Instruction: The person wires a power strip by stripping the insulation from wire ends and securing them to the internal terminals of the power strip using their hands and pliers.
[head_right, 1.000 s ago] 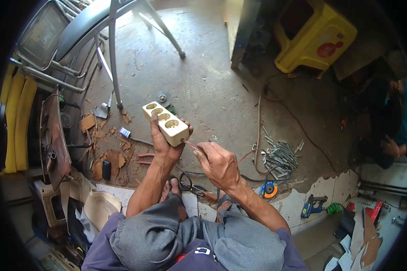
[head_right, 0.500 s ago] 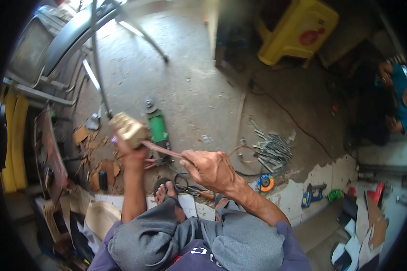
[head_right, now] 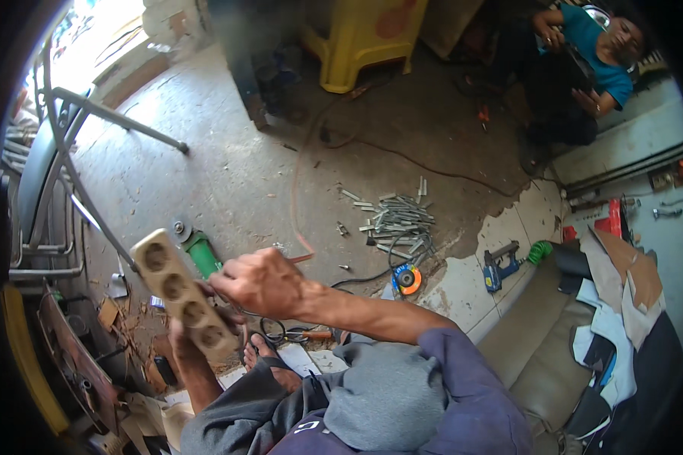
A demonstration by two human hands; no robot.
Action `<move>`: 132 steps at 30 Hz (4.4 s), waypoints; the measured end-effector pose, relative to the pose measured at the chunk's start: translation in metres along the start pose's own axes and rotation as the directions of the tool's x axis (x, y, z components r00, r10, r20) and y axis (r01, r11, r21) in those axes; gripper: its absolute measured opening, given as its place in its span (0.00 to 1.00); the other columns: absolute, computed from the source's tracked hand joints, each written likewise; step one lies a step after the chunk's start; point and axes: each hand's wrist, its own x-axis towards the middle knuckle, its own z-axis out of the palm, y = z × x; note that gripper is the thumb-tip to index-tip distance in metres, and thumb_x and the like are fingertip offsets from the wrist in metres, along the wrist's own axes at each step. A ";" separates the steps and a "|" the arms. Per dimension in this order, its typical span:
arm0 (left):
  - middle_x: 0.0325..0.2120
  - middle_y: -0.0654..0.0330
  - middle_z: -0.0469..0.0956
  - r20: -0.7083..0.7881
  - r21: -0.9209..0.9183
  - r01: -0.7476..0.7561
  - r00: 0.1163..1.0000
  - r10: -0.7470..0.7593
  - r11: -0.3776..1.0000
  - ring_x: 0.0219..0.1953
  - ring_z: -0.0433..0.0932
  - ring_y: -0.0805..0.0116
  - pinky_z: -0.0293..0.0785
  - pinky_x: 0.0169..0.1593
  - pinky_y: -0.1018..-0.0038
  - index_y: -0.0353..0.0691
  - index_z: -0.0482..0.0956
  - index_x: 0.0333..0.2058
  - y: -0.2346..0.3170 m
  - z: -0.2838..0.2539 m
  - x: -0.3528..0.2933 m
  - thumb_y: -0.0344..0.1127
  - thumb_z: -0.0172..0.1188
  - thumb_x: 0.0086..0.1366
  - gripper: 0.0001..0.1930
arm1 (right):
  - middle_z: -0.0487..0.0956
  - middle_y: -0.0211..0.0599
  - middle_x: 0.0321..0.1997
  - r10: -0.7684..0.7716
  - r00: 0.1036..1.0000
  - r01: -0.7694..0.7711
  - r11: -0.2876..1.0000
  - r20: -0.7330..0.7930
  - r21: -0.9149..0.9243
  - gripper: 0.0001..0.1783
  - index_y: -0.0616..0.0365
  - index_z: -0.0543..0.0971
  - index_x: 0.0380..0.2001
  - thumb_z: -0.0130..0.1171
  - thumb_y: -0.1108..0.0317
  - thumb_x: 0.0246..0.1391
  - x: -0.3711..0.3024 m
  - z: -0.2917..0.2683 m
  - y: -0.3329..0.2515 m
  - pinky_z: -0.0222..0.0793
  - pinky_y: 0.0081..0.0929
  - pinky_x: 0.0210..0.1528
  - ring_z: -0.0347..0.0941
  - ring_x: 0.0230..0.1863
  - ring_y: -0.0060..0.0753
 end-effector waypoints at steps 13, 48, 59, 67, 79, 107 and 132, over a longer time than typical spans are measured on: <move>0.47 0.56 0.76 -0.820 0.280 -0.355 0.394 0.414 0.892 0.42 0.80 0.61 0.80 0.45 0.64 0.40 0.69 0.57 0.064 -0.141 -0.056 0.56 0.52 0.70 0.28 | 0.77 0.34 0.16 0.239 0.965 -0.253 0.955 0.105 0.153 0.09 0.50 0.83 0.34 0.62 0.58 0.58 -0.057 -0.026 0.038 0.70 0.33 0.20 0.75 0.17 0.33; 0.40 0.52 0.69 -0.290 -0.093 -0.490 0.846 0.447 0.867 0.42 0.70 0.61 0.71 0.46 0.65 0.34 0.61 0.57 0.074 -0.063 -0.064 0.50 0.59 0.65 0.31 | 0.78 0.41 0.20 0.159 0.965 -0.221 0.922 0.210 0.319 0.12 0.53 0.78 0.31 0.60 0.56 0.59 -0.043 0.000 0.007 0.69 0.41 0.23 0.78 0.23 0.46; 0.48 0.47 0.75 -0.653 0.530 -0.412 0.359 0.667 0.741 0.50 0.76 0.57 0.72 0.55 0.62 0.29 0.69 0.54 0.102 -0.154 -0.116 0.54 0.49 0.69 0.30 | 0.78 0.37 0.19 0.250 0.953 -0.286 0.928 0.170 0.239 0.13 0.53 0.80 0.32 0.61 0.55 0.60 -0.060 0.008 0.022 0.68 0.38 0.21 0.77 0.19 0.42; 0.50 0.46 0.75 -0.446 0.150 -0.337 0.816 0.368 0.929 0.54 0.74 0.54 0.66 0.62 0.61 0.28 0.66 0.59 0.043 -0.066 -0.061 0.51 0.48 0.69 0.31 | 0.78 0.43 0.17 0.262 0.942 -0.313 0.912 0.208 0.265 0.15 0.55 0.78 0.27 0.61 0.55 0.59 -0.058 0.013 0.021 0.69 0.41 0.22 0.78 0.20 0.47; 0.46 0.44 0.78 -0.228 0.326 -0.176 0.939 0.257 0.929 0.52 0.78 0.53 0.82 0.46 0.60 0.26 0.66 0.57 -0.003 0.007 -0.005 0.46 0.67 0.58 0.36 | 0.77 0.40 0.18 0.239 0.958 -0.274 0.925 0.158 0.263 0.16 0.56 0.76 0.25 0.61 0.56 0.60 -0.061 0.014 0.019 0.69 0.39 0.22 0.77 0.20 0.46; 0.38 0.58 0.76 -0.347 0.625 0.035 0.907 0.237 0.780 0.34 0.76 0.71 0.75 0.36 0.74 0.32 0.67 0.56 -0.010 0.000 -0.020 0.40 0.70 0.54 0.34 | 0.79 0.44 0.23 0.172 0.946 -0.259 0.911 0.277 0.322 0.15 0.57 0.77 0.30 0.59 0.56 0.61 -0.053 0.014 0.009 0.70 0.44 0.27 0.78 0.28 0.52; 0.50 0.50 0.78 -0.037 0.904 0.375 0.545 0.837 -0.204 0.47 0.79 0.60 0.74 0.49 0.67 0.27 0.72 0.56 0.171 -0.189 -0.164 0.35 0.60 0.67 0.23 | 0.72 0.46 0.18 0.201 0.857 -0.459 0.718 0.474 0.524 0.32 0.60 0.74 0.25 0.52 0.38 0.63 -0.082 -0.061 0.050 0.65 0.44 0.29 0.71 0.23 0.49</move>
